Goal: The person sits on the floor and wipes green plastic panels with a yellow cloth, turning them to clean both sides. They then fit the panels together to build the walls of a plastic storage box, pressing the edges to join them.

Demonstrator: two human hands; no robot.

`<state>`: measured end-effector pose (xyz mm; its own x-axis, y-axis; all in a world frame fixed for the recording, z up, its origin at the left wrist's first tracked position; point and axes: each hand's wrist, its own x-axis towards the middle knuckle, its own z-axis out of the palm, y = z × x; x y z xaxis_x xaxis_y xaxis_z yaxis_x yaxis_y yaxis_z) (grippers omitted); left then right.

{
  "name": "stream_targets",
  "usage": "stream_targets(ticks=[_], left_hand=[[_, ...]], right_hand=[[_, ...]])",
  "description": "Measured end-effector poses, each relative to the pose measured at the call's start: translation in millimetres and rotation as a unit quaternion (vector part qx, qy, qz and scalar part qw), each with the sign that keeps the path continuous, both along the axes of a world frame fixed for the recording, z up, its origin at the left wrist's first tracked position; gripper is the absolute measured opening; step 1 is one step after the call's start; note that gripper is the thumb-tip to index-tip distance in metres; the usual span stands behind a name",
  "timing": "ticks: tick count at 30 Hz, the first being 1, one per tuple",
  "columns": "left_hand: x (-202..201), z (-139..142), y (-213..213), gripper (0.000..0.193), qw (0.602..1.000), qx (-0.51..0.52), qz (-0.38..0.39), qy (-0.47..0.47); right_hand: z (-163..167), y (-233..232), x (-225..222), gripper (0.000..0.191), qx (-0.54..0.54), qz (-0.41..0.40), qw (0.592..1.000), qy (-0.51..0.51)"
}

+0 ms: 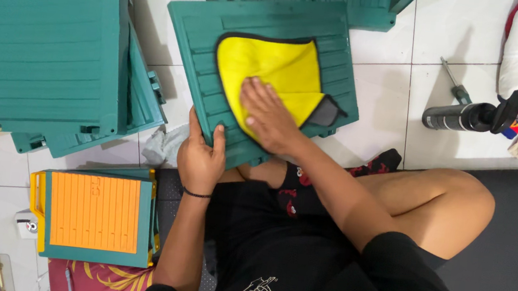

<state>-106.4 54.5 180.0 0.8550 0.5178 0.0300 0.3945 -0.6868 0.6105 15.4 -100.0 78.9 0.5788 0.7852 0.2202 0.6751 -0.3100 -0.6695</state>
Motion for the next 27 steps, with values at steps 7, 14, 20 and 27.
stream_targets(ticks=[7, 14, 20, 27], left_hand=[[-6, -1, -1, 0.062, 0.997, -0.066, 0.013, -0.032], [2, 9, -2, 0.068, 0.998, -0.058, 0.027, 0.027], [7, 11, -3, 0.071, 0.999, -0.024, 0.018, 0.031], [3, -10, -4, 0.070, 0.997, -0.039, -0.041, -0.043]], right_hand=[[-79, -85, 61, 0.066, -0.027, -0.172, 0.982, 0.072], [-87, -86, 63, 0.062, -0.027, -0.238, 0.967, 0.088], [-5, -14, 4, 0.054, 0.039, -0.088, 0.995, -0.014], [64, 36, 3, 0.049, 0.102, 0.046, 0.993, 0.022]])
